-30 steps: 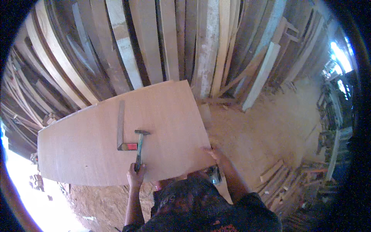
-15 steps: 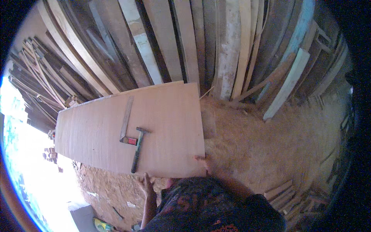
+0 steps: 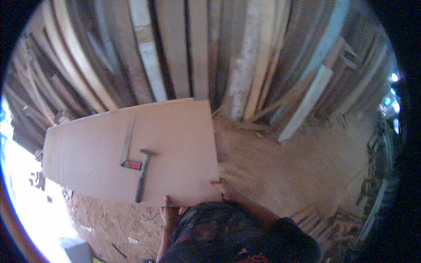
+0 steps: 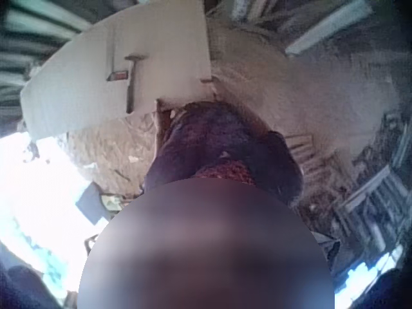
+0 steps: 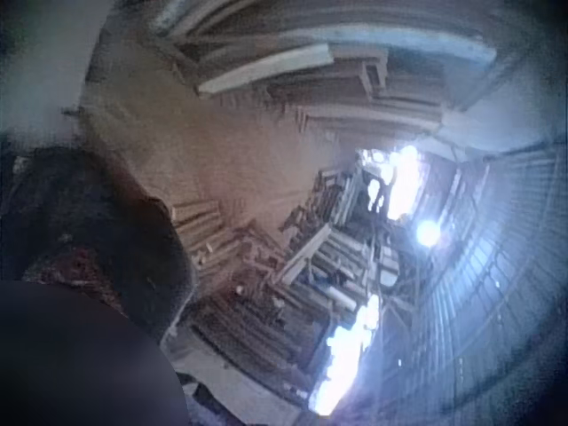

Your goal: The person assembles a wooden frame by placing a thin strip along the edge of a large board, tapping it with a hammer, and using a square to check alignment. They repeatedly adjust the strip and tap it into place.

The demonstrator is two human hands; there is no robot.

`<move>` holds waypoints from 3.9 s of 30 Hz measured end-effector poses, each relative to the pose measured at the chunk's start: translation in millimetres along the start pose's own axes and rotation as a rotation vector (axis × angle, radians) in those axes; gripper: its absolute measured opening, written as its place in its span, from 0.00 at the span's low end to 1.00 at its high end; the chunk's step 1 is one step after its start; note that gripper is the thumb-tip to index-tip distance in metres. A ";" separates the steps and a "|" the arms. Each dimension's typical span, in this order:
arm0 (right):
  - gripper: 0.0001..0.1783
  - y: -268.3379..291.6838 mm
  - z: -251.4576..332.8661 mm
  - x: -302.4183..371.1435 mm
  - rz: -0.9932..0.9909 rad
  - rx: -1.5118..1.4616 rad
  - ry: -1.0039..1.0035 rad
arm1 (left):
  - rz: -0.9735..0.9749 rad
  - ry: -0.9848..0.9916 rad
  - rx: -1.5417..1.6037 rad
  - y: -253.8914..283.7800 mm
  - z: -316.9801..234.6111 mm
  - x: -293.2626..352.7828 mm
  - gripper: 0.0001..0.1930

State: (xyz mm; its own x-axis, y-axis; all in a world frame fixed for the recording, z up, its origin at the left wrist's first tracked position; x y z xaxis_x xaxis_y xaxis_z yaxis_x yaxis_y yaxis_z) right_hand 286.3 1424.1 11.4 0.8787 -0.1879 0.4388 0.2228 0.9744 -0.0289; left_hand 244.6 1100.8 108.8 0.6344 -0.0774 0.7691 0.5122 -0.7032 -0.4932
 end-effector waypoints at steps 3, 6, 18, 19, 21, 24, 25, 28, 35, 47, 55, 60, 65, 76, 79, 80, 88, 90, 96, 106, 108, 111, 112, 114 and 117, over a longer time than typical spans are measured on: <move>0.27 -6.6 -5.4 -4.5 0.019 -0.044 0.012 | 0.134 -0.153 -0.216 -6.2 -2.7 -1.9 0.34; 0.27 -10.7 21.0 15.2 0.004 -0.007 -0.011 | 0.058 -0.070 0.044 -14.9 -4.0 15.0 0.35; 0.24 43.3 151.2 60.3 0.003 0.561 0.053 | 0.050 -0.243 -0.200 -19.9 -3.9 24.4 0.38; 0.23 72.3 143.7 51.5 0.028 0.574 0.088 | 0.055 -0.259 -0.206 -24.6 -0.8 27.8 0.39; 0.22 152.8 117.2 29.1 -0.096 0.327 -0.018 | 0.073 -0.294 -0.299 -40.8 11.1 44.1 0.40; 0.20 326.6 82.0 -5.9 -0.445 0.120 -0.223 | 0.092 -0.207 -0.118 -73.1 36.6 62.7 0.39; 0.20 387.0 82.8 -23.8 -0.573 0.145 -0.169 | 0.105 -0.184 -0.015 -82.7 50.2 66.6 0.38; 0.20 549.5 118.7 -62.2 -0.933 0.553 -0.014 | -0.153 -0.483 -0.454 -90.4 85.5 81.7 0.40; 0.21 710.8 240.8 -127.2 -1.087 0.838 -0.022 | -0.375 -0.214 -0.033 -94.7 129.1 99.6 0.41; 0.22 778.4 212.5 -185.7 -1.041 0.881 -0.162 | -0.584 -0.334 0.118 -97.4 82.6 121.2 0.43; 0.23 803.1 206.3 -191.6 -1.068 0.866 -0.122 | -0.808 -0.325 -1.171 -115.8 68.4 136.6 0.47; 0.24 816.6 206.1 -168.2 -1.111 0.824 -0.074 | -0.775 -0.388 -0.491 -119.2 74.7 134.2 0.47; 0.25 811.0 202.6 -126.3 -1.158 0.752 0.012 | -0.752 -0.316 -0.514 -113.7 77.3 126.4 0.46; 0.27 687.4 162.0 -26.4 -1.250 0.525 0.116 | -0.859 -0.288 -0.424 -61.0 72.6 118.2 0.51; 0.28 642.0 163.6 -13.3 -1.260 0.478 0.172 | -0.792 -0.282 -0.262 -67.5 78.1 116.2 0.50; 0.28 626.1 165.8 -10.3 -1.259 0.461 0.194 | -0.775 -0.298 -0.255 -72.3 78.9 117.7 0.49; 0.31 521.0 253.5 39.1 -1.254 0.366 0.332 | -0.523 0.074 -0.601 -97.7 56.6 145.3 0.45; 0.32 495.1 289.5 70.8 -1.349 0.390 0.267 | -0.428 0.189 -0.817 -95.8 38.9 150.7 0.43; 0.38 390.3 381.0 198.4 -1.521 0.159 0.304 | 0.115 0.381 -1.353 -72.4 -38.9 133.2 0.30; 0.34 220.4 500.8 374.4 -1.696 0.413 0.772 | 0.750 0.038 -1.279 -129.8 -57.8 130.8 0.15; 0.34 196.1 508.2 397.5 -1.632 0.347 0.825 | 0.928 0.073 -1.150 -150.7 -22.8 148.8 0.20; 0.34 166.2 514.3 422.0 -1.491 0.231 0.934 | 1.379 -0.179 -1.244 -174.1 31.7 173.2 0.33; 0.33 156.1 514.6 430.9 -1.556 0.370 0.938 | 1.441 -0.211 -1.401 -173.2 53.3 175.6 0.37; 0.32 141.6 512.5 444.0 -1.654 0.537 0.925 | 1.504 -0.409 -1.710 -163.2 86.6 184.0 0.43; 0.30 140.5 502.7 450.9 -1.338 0.152 1.002 | 1.637 -0.222 -1.472 -149.9 108.6 186.8 0.47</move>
State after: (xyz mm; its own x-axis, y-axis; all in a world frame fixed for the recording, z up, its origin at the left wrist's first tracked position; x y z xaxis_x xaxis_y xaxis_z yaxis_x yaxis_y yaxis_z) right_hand 501.6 1538.3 656.7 0.0343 -0.7783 -0.6270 0.9975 0.0654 -0.0266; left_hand 349.2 1268.4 282.3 0.0187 -0.9995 0.0258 -0.9839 -0.0138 0.1782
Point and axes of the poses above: each hand's wrist, its own x-axis away from the middle knuckle, its own y-axis out of the back of the hand, z = x × y, the point moved 4 cm from there along -x, towards the middle knuckle, and after that the axes turned 10 degrees about x, right-handed, at the moved point
